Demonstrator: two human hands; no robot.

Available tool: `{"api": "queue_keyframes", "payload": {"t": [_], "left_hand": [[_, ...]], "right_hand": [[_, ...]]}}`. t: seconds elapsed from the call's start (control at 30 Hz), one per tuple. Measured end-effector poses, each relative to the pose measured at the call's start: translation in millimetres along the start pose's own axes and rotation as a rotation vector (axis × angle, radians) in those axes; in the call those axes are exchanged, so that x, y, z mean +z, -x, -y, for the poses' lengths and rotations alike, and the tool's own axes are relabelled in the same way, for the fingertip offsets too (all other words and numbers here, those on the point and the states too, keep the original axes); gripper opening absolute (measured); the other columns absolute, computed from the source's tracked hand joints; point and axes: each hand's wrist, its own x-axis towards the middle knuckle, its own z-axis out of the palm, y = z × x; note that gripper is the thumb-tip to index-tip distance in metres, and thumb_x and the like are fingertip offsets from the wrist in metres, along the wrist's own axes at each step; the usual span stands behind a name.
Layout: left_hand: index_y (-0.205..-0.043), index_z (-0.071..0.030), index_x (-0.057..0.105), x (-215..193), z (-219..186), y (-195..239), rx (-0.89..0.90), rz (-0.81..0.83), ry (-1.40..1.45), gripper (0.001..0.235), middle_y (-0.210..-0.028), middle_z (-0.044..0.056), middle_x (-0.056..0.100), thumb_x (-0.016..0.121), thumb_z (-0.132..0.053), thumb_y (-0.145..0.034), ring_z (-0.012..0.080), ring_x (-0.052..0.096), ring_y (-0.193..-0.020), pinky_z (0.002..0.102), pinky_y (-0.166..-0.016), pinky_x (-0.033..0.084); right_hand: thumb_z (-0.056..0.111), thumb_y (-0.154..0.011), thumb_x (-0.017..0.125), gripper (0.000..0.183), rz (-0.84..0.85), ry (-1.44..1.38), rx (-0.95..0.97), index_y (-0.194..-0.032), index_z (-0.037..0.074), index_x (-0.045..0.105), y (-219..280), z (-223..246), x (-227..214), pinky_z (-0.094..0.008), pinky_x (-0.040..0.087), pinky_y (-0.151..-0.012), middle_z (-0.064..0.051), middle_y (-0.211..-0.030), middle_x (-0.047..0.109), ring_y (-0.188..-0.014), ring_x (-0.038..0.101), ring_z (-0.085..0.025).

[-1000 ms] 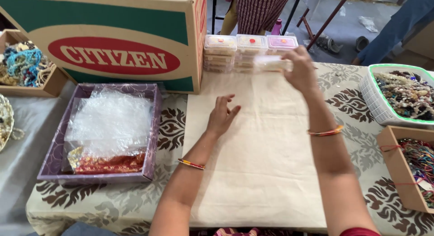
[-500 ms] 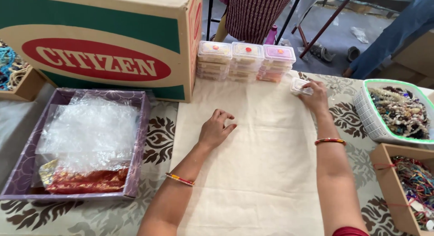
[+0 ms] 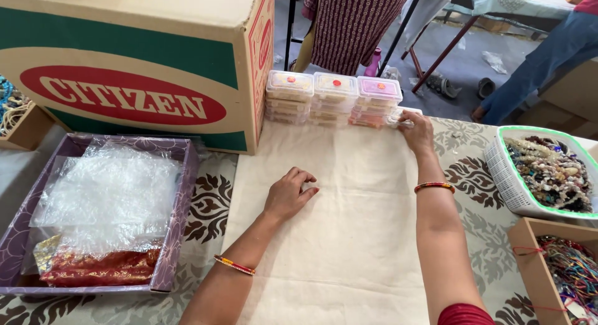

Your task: The person wraps a silver bracelet in a gold-patterned cloth, places it into a small plastic container, and closes the lid. Then the person picks up a beaded bracelet, wraps it in a red-patterned cloth, places it into another small plastic container, and closes the lid. The containers are set aside on the table.

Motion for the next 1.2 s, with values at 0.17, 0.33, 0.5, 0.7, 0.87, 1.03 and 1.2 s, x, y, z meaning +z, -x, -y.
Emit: {"api": "queue_keyframes", "payload": {"t": [0.17, 0.33, 0.5, 0.7, 0.87, 1.03, 1.2], "left_hand": [[-0.105, -0.015, 0.073, 2.1, 6.0, -4.1, 0.019, -0.013, 0.018, 0.025, -0.105, 0.0, 0.07, 0.075, -0.033, -0.088, 0.0179, 0.071, -0.084, 0.034, -0.076, 0.056], [-0.103, -0.015, 0.074, 11.4, 12.9, -1.8, 0.065, -0.069, 0.028, 0.022, -0.102, 0.002, 0.071, 0.076, -0.031, -0.088, 0.0198, 0.071, -0.089, 0.035, -0.075, 0.056], [-0.094, -0.012, 0.07, 0.2, -7.4, 18.1, 0.436, -0.197, -0.307, 0.007, -0.101, 0.005, 0.069, 0.069, -0.019, -0.093, 0.0236, 0.07, -0.089, 0.039, -0.078, 0.055], [-0.1, -0.002, 0.07, -114.7, -18.3, 39.3, 0.536, -0.486, -1.005, 0.021, -0.08, 0.006, 0.065, 0.059, -0.013, -0.086, 0.0204, 0.064, -0.069, 0.038, -0.06, 0.048], [-0.091, -0.012, 0.071, -238.5, 127.7, 90.6, 0.171, -0.561, -0.948, 0.008, -0.103, 0.01, 0.067, 0.065, -0.007, -0.087, 0.026, 0.069, -0.086, 0.039, -0.075, 0.056], [-0.092, -0.013, 0.076, -294.8, 42.3, 163.2, -0.006, -0.446, -0.88, 0.009, -0.095, 0.011, 0.07, 0.079, -0.021, -0.091, 0.0332, 0.069, -0.086, 0.047, -0.074, 0.054], [-0.094, -0.014, 0.073, -222.1, -19.6, 148.6, 0.142, -0.377, -0.591, 0.015, -0.096, 0.007, 0.069, 0.08, -0.027, -0.092, 0.0312, 0.069, -0.089, 0.045, -0.073, 0.054]], "right_hand": [[0.004, -0.069, 0.088, 0.035, -0.164, 0.15, -0.04, -0.1, 0.011, 0.074, 23.0, 44.3, -14.7, -0.048, 0.048, -0.102, -0.015, -0.124, 0.069, -0.118, 0.062, -0.036], [-0.001, -0.076, 0.073, 0.032, -0.044, -0.22, -0.13, -0.105, 0.009, 0.065, 86.3, 107.5, -12.0, -0.041, 0.054, -0.096, -0.013, -0.112, 0.069, -0.11, 0.067, -0.031], [0.023, -0.091, 0.071, 0.014, 0.528, 0.02, -0.077, -0.098, 0.011, 0.068, 148.3, 244.3, -51.4, -0.045, 0.054, -0.073, -0.009, -0.081, 0.074, -0.081, 0.07, -0.031], [0.044, -0.099, 0.063, 0.033, 0.501, 0.124, -0.09, -0.099, 0.01, 0.066, 174.8, 249.9, -20.5, -0.049, 0.052, -0.074, -0.013, -0.083, 0.072, -0.086, 0.068, -0.036], [0.042, -0.102, 0.061, 0.034, 0.497, 0.082, -0.037, -0.104, 0.008, 0.062, 189.7, 275.0, -47.0, -0.049, 0.052, -0.078, -0.015, -0.089, 0.073, -0.09, 0.068, -0.035], [0.037, -0.103, 0.06, 0.031, 0.421, 0.018, -0.013, -0.107, 0.007, 0.062, 195.2, 277.4, -46.7, -0.048, 0.051, -0.084, -0.016, -0.101, 0.073, -0.095, 0.067, -0.036], [0.033, -0.099, 0.066, 0.028, 0.48, -0.039, 0.001, -0.112, 0.008, 0.066, 189.8, 265.3, -61.0, -0.046, 0.05, -0.085, -0.015, -0.108, 0.072, -0.099, 0.065, -0.036]]}}
